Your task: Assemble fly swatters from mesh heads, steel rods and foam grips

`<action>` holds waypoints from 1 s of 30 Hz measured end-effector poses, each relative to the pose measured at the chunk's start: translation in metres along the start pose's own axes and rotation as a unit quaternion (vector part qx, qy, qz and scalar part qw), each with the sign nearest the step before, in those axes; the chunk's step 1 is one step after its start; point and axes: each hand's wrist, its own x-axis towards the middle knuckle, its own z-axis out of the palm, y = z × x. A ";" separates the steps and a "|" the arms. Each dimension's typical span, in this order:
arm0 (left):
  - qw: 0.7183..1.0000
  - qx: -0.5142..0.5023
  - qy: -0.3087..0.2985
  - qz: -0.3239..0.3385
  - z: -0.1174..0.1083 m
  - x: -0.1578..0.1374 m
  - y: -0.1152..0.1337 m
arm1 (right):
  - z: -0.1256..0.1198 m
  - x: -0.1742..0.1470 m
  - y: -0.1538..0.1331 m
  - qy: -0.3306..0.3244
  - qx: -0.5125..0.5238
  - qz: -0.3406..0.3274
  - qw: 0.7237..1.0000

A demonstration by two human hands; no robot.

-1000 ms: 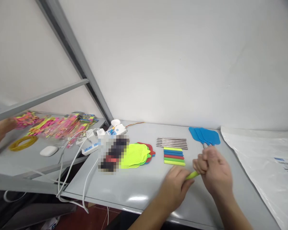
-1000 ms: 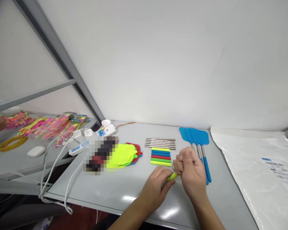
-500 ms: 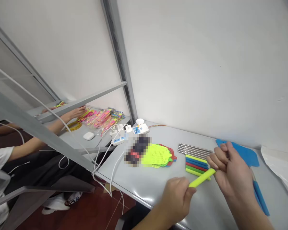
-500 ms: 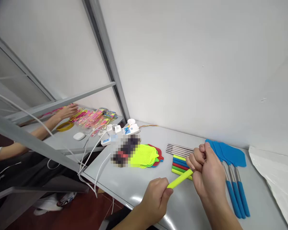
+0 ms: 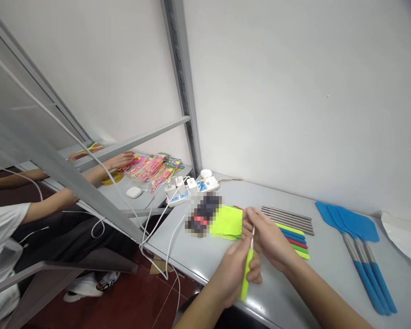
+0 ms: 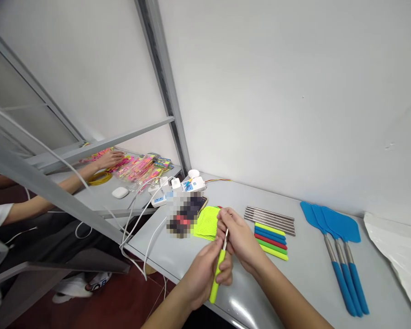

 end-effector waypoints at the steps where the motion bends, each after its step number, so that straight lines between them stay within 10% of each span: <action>1: 0.999 -0.032 0.023 0.005 -0.005 0.000 0.004 | 0.003 0.005 0.003 -0.004 -0.080 -0.022 0.997; 5: 0.990 -0.129 0.061 0.016 -0.031 -0.009 0.016 | -0.004 0.031 0.017 0.023 -0.434 -0.184 0.882; 11: 0.978 -0.185 0.085 0.042 -0.061 -0.022 0.024 | -0.016 0.044 0.059 -0.090 -0.716 -0.220 0.656; 13: 0.976 -0.184 0.101 0.049 -0.062 -0.022 0.025 | -0.015 0.041 0.067 -0.092 -0.738 -0.221 0.631; 20: 0.984 -0.135 0.096 0.062 -0.046 -0.013 0.016 | -0.018 0.020 0.042 -0.051 -0.685 -0.291 0.666; 26: 0.995 -0.048 0.044 0.071 -0.004 0.003 0.007 | -0.035 -0.004 -0.027 0.274 -0.360 -0.295 0.841; 30: 0.996 0.022 -0.054 0.066 0.025 0.018 0.002 | -0.043 -0.009 -0.054 0.275 -0.003 -0.289 0.917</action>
